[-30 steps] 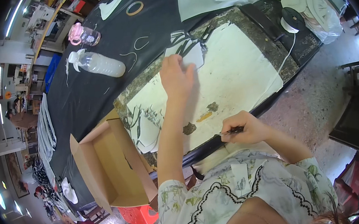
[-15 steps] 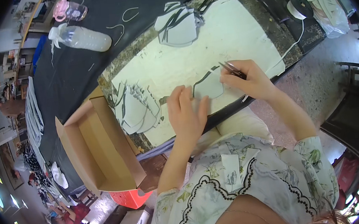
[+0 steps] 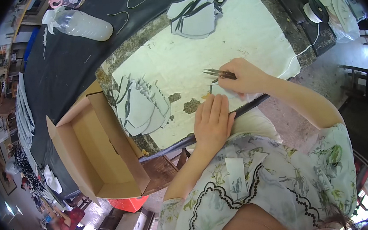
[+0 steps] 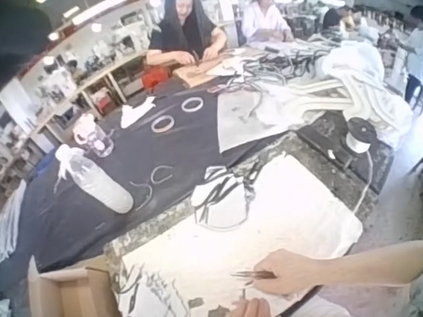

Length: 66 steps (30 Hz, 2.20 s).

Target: Trimming excess threads and finishing the edges of shoe upper components using small hand scissors.

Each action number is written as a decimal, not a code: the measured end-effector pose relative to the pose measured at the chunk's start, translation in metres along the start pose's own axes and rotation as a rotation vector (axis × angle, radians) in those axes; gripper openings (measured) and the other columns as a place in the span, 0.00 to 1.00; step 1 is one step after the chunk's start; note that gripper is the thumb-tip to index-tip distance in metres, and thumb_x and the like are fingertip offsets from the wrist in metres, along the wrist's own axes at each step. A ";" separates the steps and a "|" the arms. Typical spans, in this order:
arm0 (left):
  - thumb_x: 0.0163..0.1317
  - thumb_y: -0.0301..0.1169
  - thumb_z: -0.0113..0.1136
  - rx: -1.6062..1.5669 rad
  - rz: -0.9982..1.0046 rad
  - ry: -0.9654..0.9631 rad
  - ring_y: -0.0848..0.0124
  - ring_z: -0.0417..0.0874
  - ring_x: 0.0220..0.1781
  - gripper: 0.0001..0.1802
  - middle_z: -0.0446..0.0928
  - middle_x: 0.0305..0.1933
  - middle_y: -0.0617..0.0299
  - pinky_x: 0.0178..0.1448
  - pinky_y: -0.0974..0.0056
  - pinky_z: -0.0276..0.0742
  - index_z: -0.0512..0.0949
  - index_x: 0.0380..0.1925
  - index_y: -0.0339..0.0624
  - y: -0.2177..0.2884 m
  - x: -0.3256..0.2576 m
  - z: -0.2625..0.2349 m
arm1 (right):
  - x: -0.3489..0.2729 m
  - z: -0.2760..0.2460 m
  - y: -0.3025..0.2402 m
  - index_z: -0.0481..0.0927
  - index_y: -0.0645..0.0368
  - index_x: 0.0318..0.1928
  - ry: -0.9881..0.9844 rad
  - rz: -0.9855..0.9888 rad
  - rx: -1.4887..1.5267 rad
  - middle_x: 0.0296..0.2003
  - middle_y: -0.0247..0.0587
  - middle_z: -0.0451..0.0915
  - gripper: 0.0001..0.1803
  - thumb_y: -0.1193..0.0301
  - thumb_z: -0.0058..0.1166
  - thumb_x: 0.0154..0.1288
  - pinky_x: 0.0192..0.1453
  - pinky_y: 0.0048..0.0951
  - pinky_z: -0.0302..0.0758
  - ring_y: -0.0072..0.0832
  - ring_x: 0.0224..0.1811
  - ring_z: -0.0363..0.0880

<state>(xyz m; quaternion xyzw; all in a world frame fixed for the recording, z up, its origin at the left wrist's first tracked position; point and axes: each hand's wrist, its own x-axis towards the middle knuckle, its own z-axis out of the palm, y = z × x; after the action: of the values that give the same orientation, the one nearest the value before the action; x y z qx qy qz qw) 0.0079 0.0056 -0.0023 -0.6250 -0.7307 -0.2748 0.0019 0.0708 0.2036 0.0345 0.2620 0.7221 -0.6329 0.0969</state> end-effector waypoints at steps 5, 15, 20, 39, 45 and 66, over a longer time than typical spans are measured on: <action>0.57 0.35 0.66 -0.052 -0.032 0.007 0.53 0.74 0.60 0.27 0.75 0.58 0.50 0.61 0.51 0.71 0.75 0.54 0.32 0.000 0.004 -0.005 | -0.001 0.000 -0.002 0.74 0.64 0.22 0.019 0.022 0.002 0.13 0.36 0.74 0.11 0.74 0.51 0.61 0.17 0.24 0.70 0.21 0.12 0.75; 0.56 0.35 0.69 -0.052 -0.091 0.011 0.50 0.73 0.59 0.26 0.75 0.60 0.48 0.61 0.50 0.68 0.73 0.51 0.35 -0.007 0.019 -0.002 | -0.003 -0.004 -0.005 0.75 0.66 0.23 0.002 0.071 0.022 0.15 0.37 0.76 0.10 0.75 0.50 0.62 0.18 0.25 0.71 0.22 0.13 0.76; 0.59 0.36 0.64 -0.049 -0.100 0.006 0.51 0.73 0.59 0.25 0.75 0.58 0.48 0.60 0.50 0.69 0.74 0.53 0.32 -0.006 0.021 -0.002 | 0.000 -0.026 -0.001 0.77 0.69 0.25 0.027 -0.069 -0.267 0.15 0.42 0.76 0.11 0.73 0.52 0.61 0.22 0.28 0.72 0.26 0.14 0.77; 0.57 0.32 0.64 0.146 0.009 -0.108 0.57 0.73 0.51 0.26 0.74 0.52 0.57 0.58 0.53 0.67 0.76 0.57 0.40 -0.009 0.041 -0.004 | 0.010 -0.026 0.010 0.80 0.66 0.28 0.157 -0.228 -0.648 0.25 0.55 0.80 0.12 0.67 0.56 0.52 0.35 0.42 0.75 0.52 0.30 0.80; 0.54 0.26 0.62 -0.005 0.027 -0.141 0.54 0.74 0.50 0.26 0.74 0.50 0.53 0.54 0.55 0.73 0.75 0.56 0.34 -0.013 0.050 0.000 | 0.014 -0.058 -0.010 0.78 0.67 0.25 -0.087 -0.010 -0.349 0.18 0.46 0.79 0.10 0.71 0.55 0.56 0.26 0.32 0.75 0.33 0.19 0.80; 0.54 0.31 0.61 0.131 0.141 -0.225 0.62 0.71 0.36 0.29 0.71 0.36 0.59 0.40 0.60 0.70 0.73 0.59 0.37 -0.009 0.081 0.003 | -0.002 -0.062 0.021 0.80 0.65 0.26 0.267 -0.194 -0.566 0.21 0.51 0.79 0.10 0.69 0.56 0.53 0.33 0.40 0.74 0.45 0.26 0.80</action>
<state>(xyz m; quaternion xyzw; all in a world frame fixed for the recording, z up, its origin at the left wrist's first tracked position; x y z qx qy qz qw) -0.0166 0.0804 0.0199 -0.7000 -0.6971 -0.1539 -0.0199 0.0952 0.2639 0.0282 0.2354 0.8972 -0.3735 0.0098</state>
